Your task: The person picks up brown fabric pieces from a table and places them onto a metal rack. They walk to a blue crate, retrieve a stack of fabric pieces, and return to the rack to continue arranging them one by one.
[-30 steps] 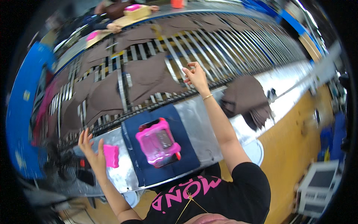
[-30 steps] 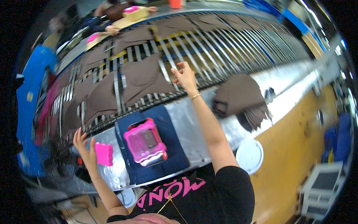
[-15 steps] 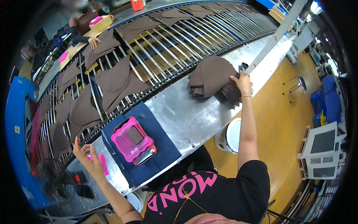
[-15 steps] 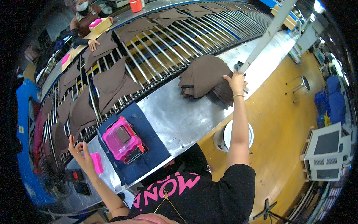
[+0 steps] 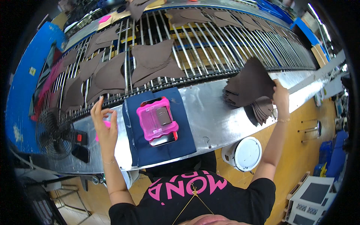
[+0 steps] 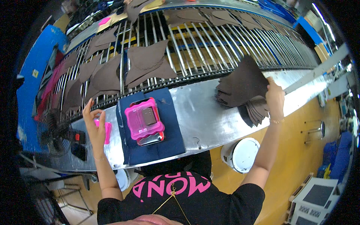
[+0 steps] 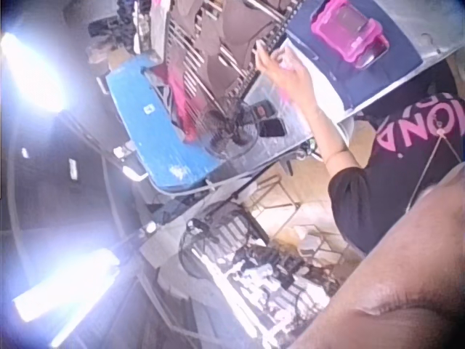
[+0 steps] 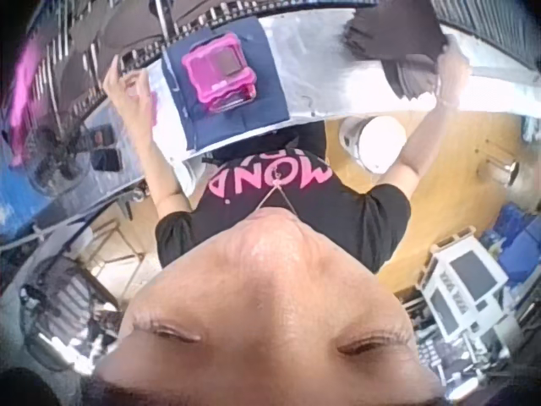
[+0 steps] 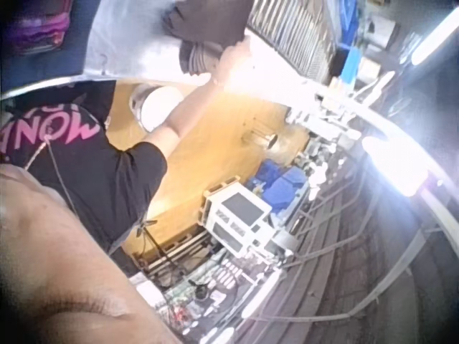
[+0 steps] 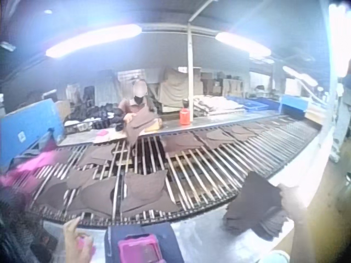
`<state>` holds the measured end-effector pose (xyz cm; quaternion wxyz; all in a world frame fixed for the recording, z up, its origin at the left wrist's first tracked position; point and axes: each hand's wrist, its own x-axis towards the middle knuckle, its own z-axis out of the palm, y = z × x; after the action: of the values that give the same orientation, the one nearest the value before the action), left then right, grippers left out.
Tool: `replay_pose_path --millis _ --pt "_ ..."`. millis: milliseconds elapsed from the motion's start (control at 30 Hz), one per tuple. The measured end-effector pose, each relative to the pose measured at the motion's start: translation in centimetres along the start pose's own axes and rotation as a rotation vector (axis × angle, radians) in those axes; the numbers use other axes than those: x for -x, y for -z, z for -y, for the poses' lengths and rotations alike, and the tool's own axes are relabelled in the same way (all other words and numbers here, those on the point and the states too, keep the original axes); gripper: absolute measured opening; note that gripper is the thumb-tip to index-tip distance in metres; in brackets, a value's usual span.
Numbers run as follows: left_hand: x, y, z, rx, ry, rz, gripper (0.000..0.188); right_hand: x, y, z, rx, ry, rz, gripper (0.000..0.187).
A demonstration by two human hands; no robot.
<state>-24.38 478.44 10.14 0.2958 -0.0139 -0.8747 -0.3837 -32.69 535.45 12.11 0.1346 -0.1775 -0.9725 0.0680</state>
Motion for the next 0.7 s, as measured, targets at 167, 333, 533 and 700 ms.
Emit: replay_pose_path --millis 167,333,533,700 --pt "-2.1 -2.2 -2.3 0.035 -0.085 0.036 0.062 4.2 7.4 8.2 -0.548 0.310 -0.201 0.026" --pt "-3.7 -2.8 -4.6 0.149 -0.138 -0.017 0.071 7.0 6.5 17.6 -1.301 0.432 0.073 0.033" --pt "-2.7 3.4 -2.1 0.365 0.118 0.059 0.017 10.9 -2.1 25.1 -1.101 0.808 0.016 0.027" --pt "-2.1 9.3 -3.3 0.044 0.145 -0.004 0.015 13.1 -6.8 28.8 -1.291 0.785 0.481 0.028"
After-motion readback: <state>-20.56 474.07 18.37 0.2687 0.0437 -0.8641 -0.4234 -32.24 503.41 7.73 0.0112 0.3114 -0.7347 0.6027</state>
